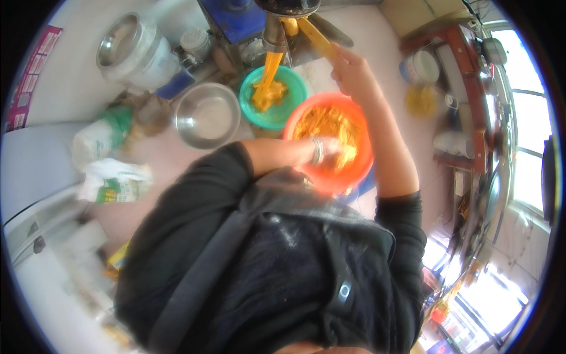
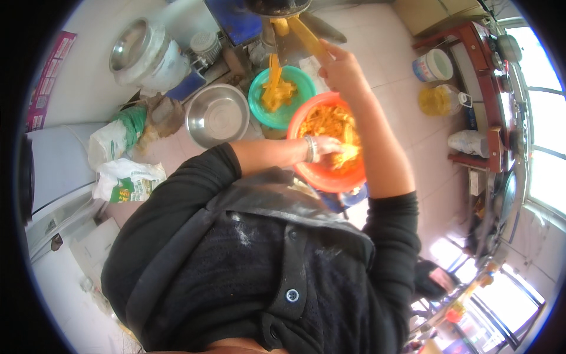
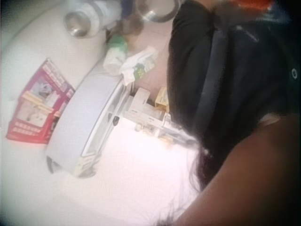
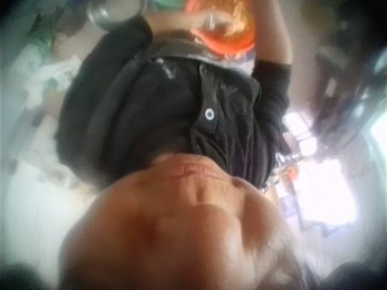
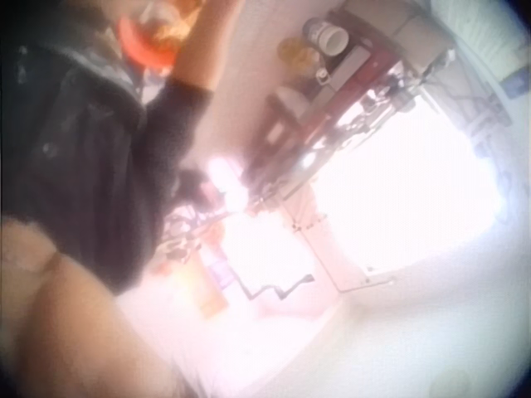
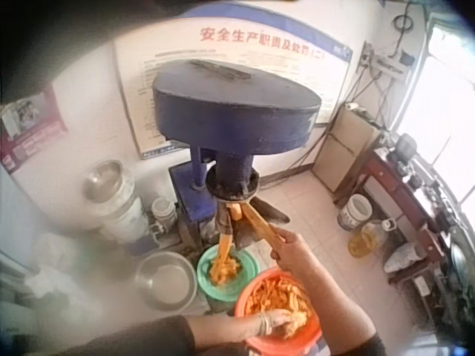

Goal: The person operates a food extruder, feeding a yellow dough-like mixture into the machine using a wooden stick. The extruded strands fall into a green bowl, and the person occasionally transfers the mixture into a larger orange basin.

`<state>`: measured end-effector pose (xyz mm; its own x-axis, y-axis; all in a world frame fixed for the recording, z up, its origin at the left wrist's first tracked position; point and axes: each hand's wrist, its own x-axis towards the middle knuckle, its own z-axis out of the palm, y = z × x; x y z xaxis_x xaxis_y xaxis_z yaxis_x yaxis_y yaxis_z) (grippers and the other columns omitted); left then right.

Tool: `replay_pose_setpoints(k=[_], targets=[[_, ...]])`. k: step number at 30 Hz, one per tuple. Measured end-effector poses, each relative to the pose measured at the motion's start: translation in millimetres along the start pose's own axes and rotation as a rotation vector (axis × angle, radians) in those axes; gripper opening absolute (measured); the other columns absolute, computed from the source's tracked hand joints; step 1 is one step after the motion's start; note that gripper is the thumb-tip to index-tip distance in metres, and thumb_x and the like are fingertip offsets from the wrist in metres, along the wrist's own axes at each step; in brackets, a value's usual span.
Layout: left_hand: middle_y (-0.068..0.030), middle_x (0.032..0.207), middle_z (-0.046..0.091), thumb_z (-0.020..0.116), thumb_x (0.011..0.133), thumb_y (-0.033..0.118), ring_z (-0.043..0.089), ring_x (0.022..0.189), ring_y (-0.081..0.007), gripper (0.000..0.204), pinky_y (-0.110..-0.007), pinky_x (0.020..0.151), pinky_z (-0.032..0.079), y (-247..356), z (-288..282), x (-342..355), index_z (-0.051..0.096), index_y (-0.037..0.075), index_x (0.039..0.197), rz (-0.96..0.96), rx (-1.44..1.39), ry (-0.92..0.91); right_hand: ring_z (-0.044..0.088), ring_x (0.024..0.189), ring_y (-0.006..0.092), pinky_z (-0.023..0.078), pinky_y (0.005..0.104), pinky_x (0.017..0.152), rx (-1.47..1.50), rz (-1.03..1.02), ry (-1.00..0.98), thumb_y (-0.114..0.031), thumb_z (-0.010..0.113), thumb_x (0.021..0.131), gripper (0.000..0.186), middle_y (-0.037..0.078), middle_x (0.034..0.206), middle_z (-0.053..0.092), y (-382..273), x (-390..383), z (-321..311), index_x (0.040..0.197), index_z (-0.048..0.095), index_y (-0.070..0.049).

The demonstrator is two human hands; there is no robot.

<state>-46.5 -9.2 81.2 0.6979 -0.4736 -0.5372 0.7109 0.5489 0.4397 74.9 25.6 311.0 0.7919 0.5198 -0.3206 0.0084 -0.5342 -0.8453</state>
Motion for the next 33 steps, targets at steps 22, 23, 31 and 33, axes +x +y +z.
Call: replay_pose_setpoints(k=[22, 23, 31, 33], targets=[[-0.0099, 0.102, 0.069, 0.065, 0.091, 0.008, 0.070, 0.088, -0.0241, 0.026, -0.044, 0.066, 0.060, 13.1, 9.7, -7.5, 0.062, 0.006, 0.117, 0.017, 0.178, 0.105, 0.068, 0.094, 0.0406, 0.053, 0.0452, 0.083, -0.689, -0.361, 0.137, -0.014, 0.053, 0.098, 0.042, 0.025, 0.104, 0.068, 11.7, -1.7, -2.8, 0.140, 0.057, -0.019], [-0.0095, 0.103, 0.069, 0.065, 0.091, 0.008, 0.070, 0.088, -0.0239, 0.027, -0.044, 0.067, 0.060, 14.9, 8.7, -8.1, 0.061, 0.006, 0.118, 0.014, 0.168, 0.096, 0.067, 0.095, 0.0419, 0.053, 0.0471, 0.083, -0.668, -0.343, 0.130, -0.016, 0.053, 0.097, 0.044, 0.025, 0.103, 0.068, 10.5, -6.1, -5.7, 0.141, 0.055, -0.021], [-0.0095, 0.103, 0.069, 0.061, 0.091, 0.005, 0.070, 0.089, -0.0230, 0.026, -0.042, 0.071, 0.061, 25.6, 5.4, -14.0, 0.061, 0.007, 0.117, 0.004, -0.064, 0.072, 0.066, 0.091, 0.0433, 0.053, 0.0511, 0.081, -0.722, -0.338, 0.045, -0.019, 0.049, 0.097, 0.051, 0.024, 0.094, 0.069, 8.7, -25.3, 0.6, 0.147, 0.045, -0.025], [-0.0095, 0.103, 0.069, 0.061, 0.090, 0.004, 0.070, 0.089, -0.0232, 0.027, -0.042, 0.071, 0.061, 30.6, 11.4, -24.4, 0.060, 0.007, 0.117, 0.001, -0.105, 0.060, 0.067, 0.089, 0.0431, 0.053, 0.0513, 0.080, -0.766, -0.322, 0.037, -0.018, 0.048, 0.097, 0.052, 0.024, 0.092, 0.069, 6.3, -17.3, 4.4, 0.148, 0.043, -0.026]])
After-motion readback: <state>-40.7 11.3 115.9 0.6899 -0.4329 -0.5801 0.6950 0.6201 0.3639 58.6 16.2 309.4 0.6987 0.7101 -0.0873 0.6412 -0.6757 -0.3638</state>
